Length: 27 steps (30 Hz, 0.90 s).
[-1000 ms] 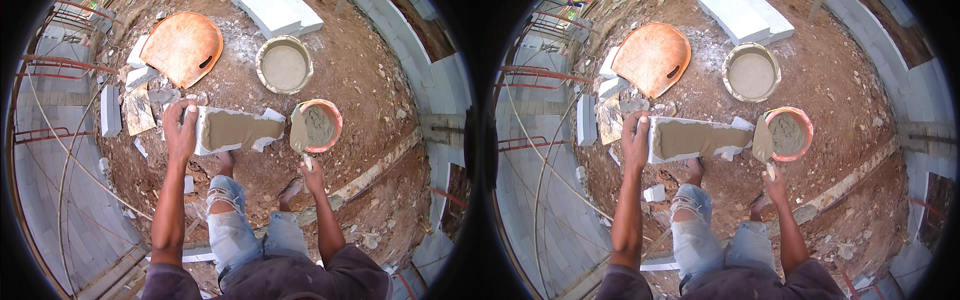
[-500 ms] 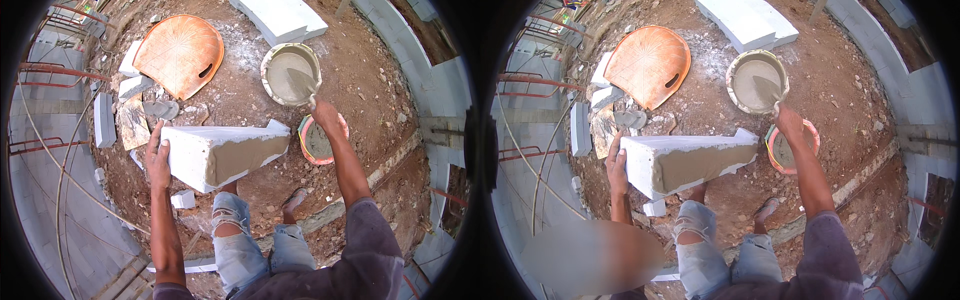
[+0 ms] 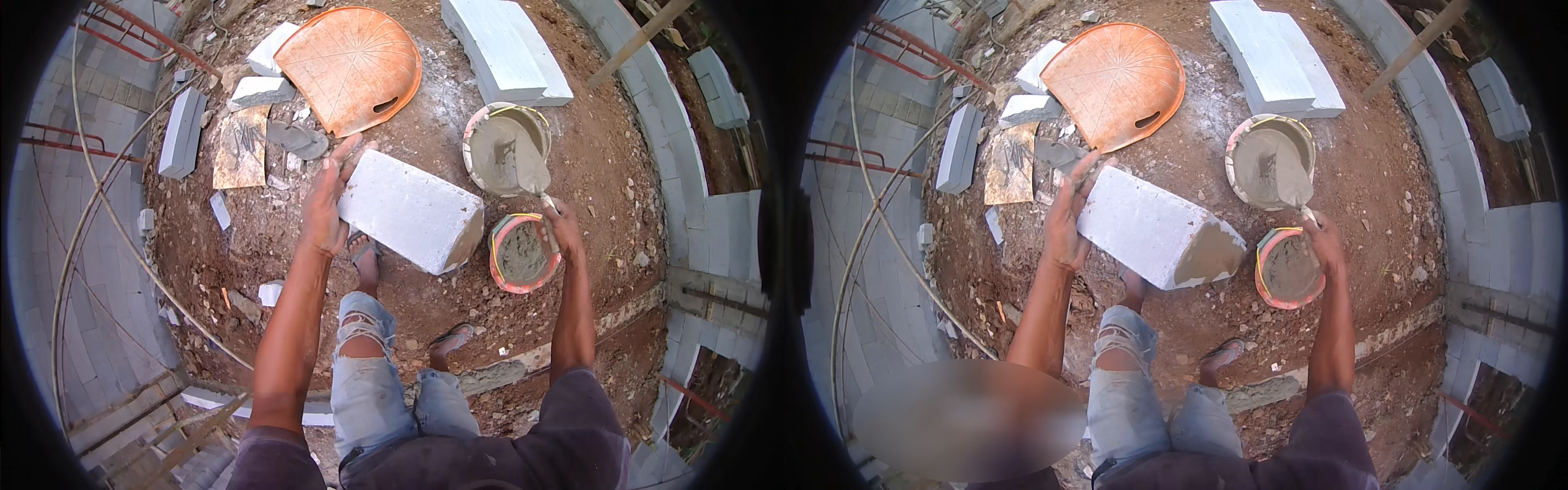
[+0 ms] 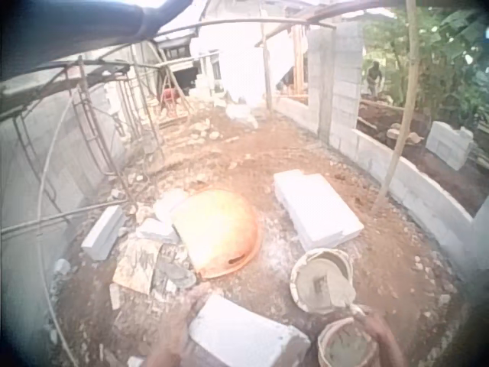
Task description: The person scoops cement from a bucket with a trowel and spreads it onto a white rectangular tile. They then place the tile onto a prepared bed of cement, tap it into position with a hammer, and continue to apply and smooth cement along the edges of the laid tiles.
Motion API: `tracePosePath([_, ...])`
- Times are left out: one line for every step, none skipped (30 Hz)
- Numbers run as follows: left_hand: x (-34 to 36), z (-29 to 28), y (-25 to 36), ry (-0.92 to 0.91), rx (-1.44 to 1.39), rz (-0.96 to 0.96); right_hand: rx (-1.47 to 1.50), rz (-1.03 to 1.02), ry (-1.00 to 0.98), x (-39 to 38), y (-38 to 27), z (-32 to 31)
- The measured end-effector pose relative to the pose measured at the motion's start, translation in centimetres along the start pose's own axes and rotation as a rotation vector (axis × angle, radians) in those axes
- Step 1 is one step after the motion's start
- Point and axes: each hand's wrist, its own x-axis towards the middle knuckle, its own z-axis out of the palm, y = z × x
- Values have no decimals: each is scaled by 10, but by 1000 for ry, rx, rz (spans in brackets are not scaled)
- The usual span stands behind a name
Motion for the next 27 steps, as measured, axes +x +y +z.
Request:
tracePosePath([3, 10, -3, -42, -6, -5, -4, -10, 0, -39, -22, -18])
tracePosePath([7, 25, -8, -55, -87, -29, -39, -46, 7, -69, -29, -44])
tracePosePath([10, 35, -9, -55, -165, -41, -75, -88, -5, -91, -40, -62])
tracePosePath([12, 38, -11, -52, -145, -41, -118, -93, -52, -118, -63, -66])
tracePosePath([15, 43, -17, -61, -135, -42, -166, -98, -84, -149, -92, -71])
tracePosePath([14, 52, -27, 32, -75, -6, -212, -97, -107, -179, -114, -75])
tracePosePath([16, 66, -37, 107, -17, 24, -241, -121, -110, -206, -127, -81])
tracePosePath([24, 78, -40, 165, 47, 58, -258, -155, -101, -226, -143, -85])
tracePosePath([22, 84, -41, 262, 8, 116, -265, -198, -96, -243, -158, -83])
tracePosePath([16, 91, -42, 361, -30, 175, -274, -230, -126, -259, -173, -78])
tracePosePath([14, 97, -42, 458, -69, 228, -327, -265, -153, -274, -190, -72])
tracePosePath([17, 92, -48, 524, -95, 297, -379, -303, -180, -288, -206, -63])
tracePosePath([16, 95, -48, 551, -154, 304, -425, -325, -200, -301, -214, -57])
tracePosePath([16, 98, -48, 578, -213, 310, -492, -332, -216, -308, -221, -52])
tracePosePath([14, 98, -48, 616, -269, 314, -592, -345, -191, -318, -229, -39])
tracePosePath([15, 96, -48, 597, -288, 343, -684, -353, -170, -328, -235, -20])
tracePosePath([17, 94, -47, 586, -327, 352, -777, -363, -151, -333, -241, -9])
tracePosePath([16, 95, -49, 575, -368, 350, -885, -406, -181, -328, -237, -5])
tracePosePath([15, 95, -49, 566, -409, 350, -987, -458, -149, -328, -238, 3])
tracePosePath([15, 92, -48, 511, -446, 320, -1089, -513, -119, -329, -239, 14])
tracePosePath([15, 86, -50, 487, -447, 344, -1186, -565, -105, -325, -236, 28])
tracePosePath([13, 84, -51, 463, -451, 360, -1187, -520, -83, -329, -242, 40])
tracePosePath([11, 79, -53, 440, -455, 378, -1231, -562, -66, -326, -241, 48])
tracePosePath([12, 78, -52, 404, -452, 362, -1274, -603, -32, -323, -242, 54])
tracePosePath([11, 75, -52, 368, -449, 347, -1314, -646, 2, -323, -240, 57])
tracePosePath([7, 72, -54, 376, -463, 327, -1329, -642, 10, -325, -236, 58])
tracePosePath([8, 71, -53, 375, -465, 330, -1341, -651, 35, -325, -237, 60])
